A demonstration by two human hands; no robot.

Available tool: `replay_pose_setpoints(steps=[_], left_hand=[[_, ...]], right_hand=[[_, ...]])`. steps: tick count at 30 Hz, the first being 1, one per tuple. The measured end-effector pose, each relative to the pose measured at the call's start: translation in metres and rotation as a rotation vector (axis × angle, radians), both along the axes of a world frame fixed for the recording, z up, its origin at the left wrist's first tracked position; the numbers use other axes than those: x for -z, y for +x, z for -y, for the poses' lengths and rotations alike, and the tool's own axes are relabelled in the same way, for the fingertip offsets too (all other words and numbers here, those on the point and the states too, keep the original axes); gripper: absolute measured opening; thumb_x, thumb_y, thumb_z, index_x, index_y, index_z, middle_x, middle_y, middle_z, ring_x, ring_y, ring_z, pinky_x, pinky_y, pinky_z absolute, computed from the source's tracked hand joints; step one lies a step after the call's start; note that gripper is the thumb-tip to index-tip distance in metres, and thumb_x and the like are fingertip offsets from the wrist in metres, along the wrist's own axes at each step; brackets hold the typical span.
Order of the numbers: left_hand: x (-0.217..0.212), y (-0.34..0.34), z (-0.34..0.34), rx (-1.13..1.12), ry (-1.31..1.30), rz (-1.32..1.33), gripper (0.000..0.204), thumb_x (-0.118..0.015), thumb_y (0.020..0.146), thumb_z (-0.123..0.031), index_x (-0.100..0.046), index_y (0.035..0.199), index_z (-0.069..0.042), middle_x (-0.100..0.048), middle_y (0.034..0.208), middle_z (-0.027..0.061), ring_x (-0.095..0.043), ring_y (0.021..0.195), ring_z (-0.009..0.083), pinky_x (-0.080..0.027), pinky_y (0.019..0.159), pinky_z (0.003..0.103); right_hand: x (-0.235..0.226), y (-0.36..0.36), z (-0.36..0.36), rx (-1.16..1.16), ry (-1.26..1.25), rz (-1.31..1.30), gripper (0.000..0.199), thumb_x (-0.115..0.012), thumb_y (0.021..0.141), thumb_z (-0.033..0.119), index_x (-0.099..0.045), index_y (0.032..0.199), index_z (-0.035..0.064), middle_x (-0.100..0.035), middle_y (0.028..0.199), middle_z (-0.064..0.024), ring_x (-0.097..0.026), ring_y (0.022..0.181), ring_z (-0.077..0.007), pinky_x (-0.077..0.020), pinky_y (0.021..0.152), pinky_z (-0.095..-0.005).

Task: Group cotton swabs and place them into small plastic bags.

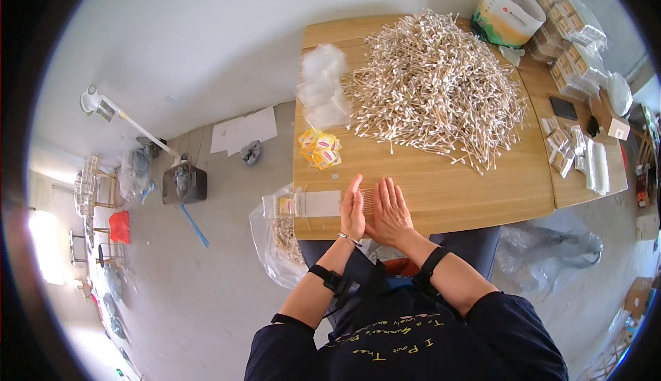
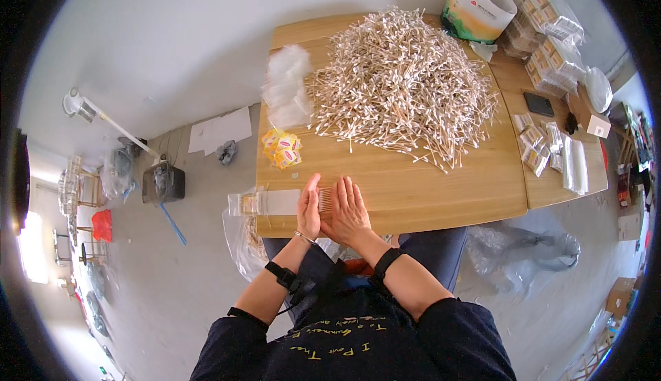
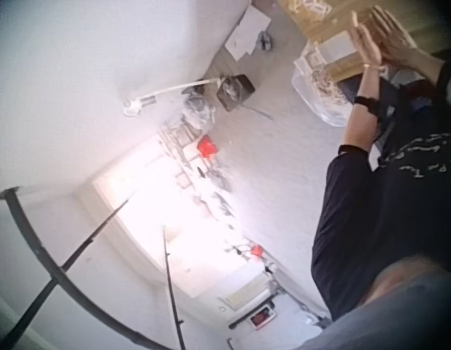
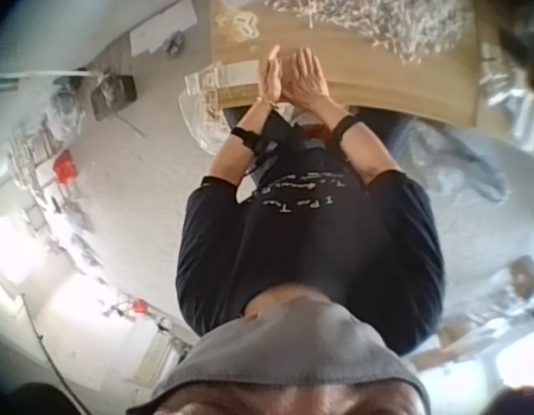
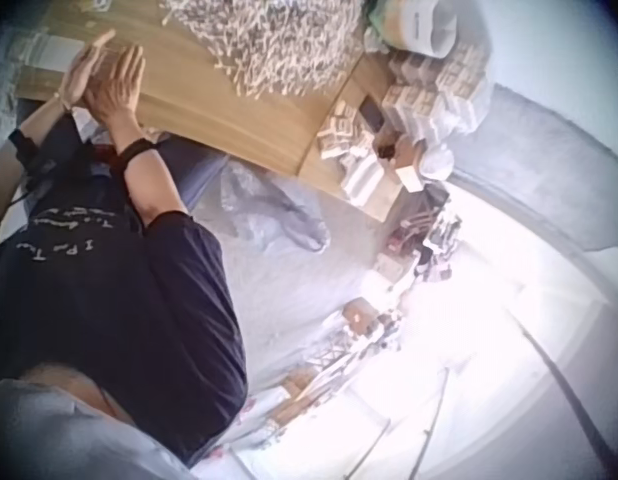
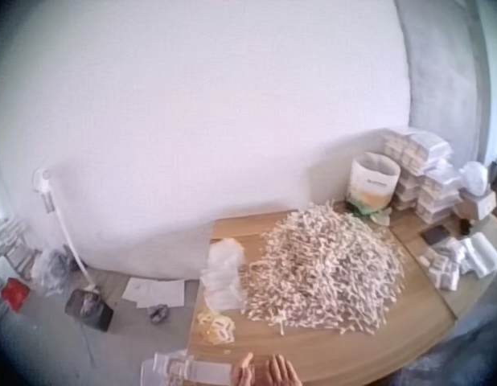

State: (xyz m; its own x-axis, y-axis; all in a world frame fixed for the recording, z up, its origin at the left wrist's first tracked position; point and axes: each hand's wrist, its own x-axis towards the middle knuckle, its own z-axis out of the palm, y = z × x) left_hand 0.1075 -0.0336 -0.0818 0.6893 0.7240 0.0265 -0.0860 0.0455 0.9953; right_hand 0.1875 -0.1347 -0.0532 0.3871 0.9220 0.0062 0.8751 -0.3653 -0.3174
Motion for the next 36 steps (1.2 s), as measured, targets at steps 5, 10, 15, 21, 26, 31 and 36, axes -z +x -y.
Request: replay_pose_setpoints(steps=[5,10,15,21,26,31,36], left_hand=[[-0.005,0.0,-0.001,0.021,-0.022,-0.003,0.055,-0.037,0.101,-0.036,-0.036,0.138,0.004,-0.036,0.145,0.0135,-0.03,0.136,0.0217,-0.022,0.113,0.035],[-0.005,-0.001,-0.003,0.01,-0.05,0.011,0.056,-0.035,0.101,-0.038,-0.037,0.138,0.003,-0.036,0.145,0.0135,-0.029,0.137,0.0221,-0.021,0.113,0.036],[-0.008,-0.007,-0.007,-0.029,-0.065,0.038,0.057,-0.034,0.101,-0.041,-0.038,0.138,0.002,-0.036,0.145,0.0136,-0.028,0.137,0.0225,-0.02,0.113,0.036],[-0.009,-0.021,-0.036,-0.069,0.209,-0.102,0.053,-0.031,0.102,-0.037,-0.044,0.134,0.004,-0.041,0.142,0.0177,-0.032,0.136,0.0265,-0.023,0.112,0.036],[0.012,-0.056,-0.054,-0.175,0.198,-0.096,0.053,-0.031,0.102,-0.037,-0.043,0.134,0.004,-0.041,0.142,0.0179,-0.032,0.136,0.0271,-0.023,0.112,0.037],[0.005,-0.064,-0.058,-0.172,0.188,-0.069,0.054,-0.031,0.102,-0.037,-0.041,0.136,0.004,-0.038,0.144,0.0161,-0.03,0.136,0.0254,-0.022,0.112,0.037],[-0.012,-0.059,-0.059,-0.176,0.026,0.02,0.055,-0.032,0.102,-0.038,-0.038,0.138,0.004,-0.036,0.145,0.0142,-0.028,0.137,0.0231,-0.022,0.112,0.037]], right_hand=[[0.003,-0.002,0.0,-0.008,-0.004,0.027,0.081,-0.041,0.087,0.048,-0.026,0.139,-0.0116,-0.02,0.149,-0.028,-0.011,0.142,-0.0377,-0.0065,0.116,-0.0451],[-0.005,-0.004,0.004,-0.068,0.019,0.022,0.075,-0.039,0.088,0.043,-0.027,0.138,-0.0121,-0.021,0.148,-0.0284,-0.012,0.142,-0.0378,-0.0066,0.116,-0.0454],[-0.003,-0.015,-0.008,-0.026,0.017,-0.001,0.072,-0.037,0.09,0.04,-0.026,0.138,-0.0126,-0.02,0.148,-0.0293,-0.011,0.141,-0.0395,-0.0064,0.116,-0.0464],[0.002,-0.035,-0.046,-0.018,-0.012,0.036,0.07,-0.034,0.092,0.037,-0.023,0.139,-0.0125,-0.018,0.148,-0.0299,-0.009,0.141,-0.0409,-0.006,0.115,-0.047],[-0.001,-0.058,-0.065,-0.059,0.055,-0.047,0.071,-0.038,0.089,0.034,-0.023,0.139,-0.0135,-0.018,0.148,-0.0315,-0.01,0.141,-0.0425,-0.0066,0.115,-0.0475],[-0.001,-0.064,-0.071,-0.106,-0.025,-0.047,0.071,-0.034,0.092,0.04,-0.023,0.14,-0.0113,-0.016,0.15,-0.0279,-0.007,0.142,-0.0393,-0.005,0.116,-0.0461],[-0.002,-0.062,-0.075,-0.079,-0.048,-0.032,0.073,-0.034,0.091,0.042,-0.023,0.14,-0.0112,-0.016,0.15,-0.0278,-0.006,0.142,-0.0389,-0.0047,0.116,-0.0458]])
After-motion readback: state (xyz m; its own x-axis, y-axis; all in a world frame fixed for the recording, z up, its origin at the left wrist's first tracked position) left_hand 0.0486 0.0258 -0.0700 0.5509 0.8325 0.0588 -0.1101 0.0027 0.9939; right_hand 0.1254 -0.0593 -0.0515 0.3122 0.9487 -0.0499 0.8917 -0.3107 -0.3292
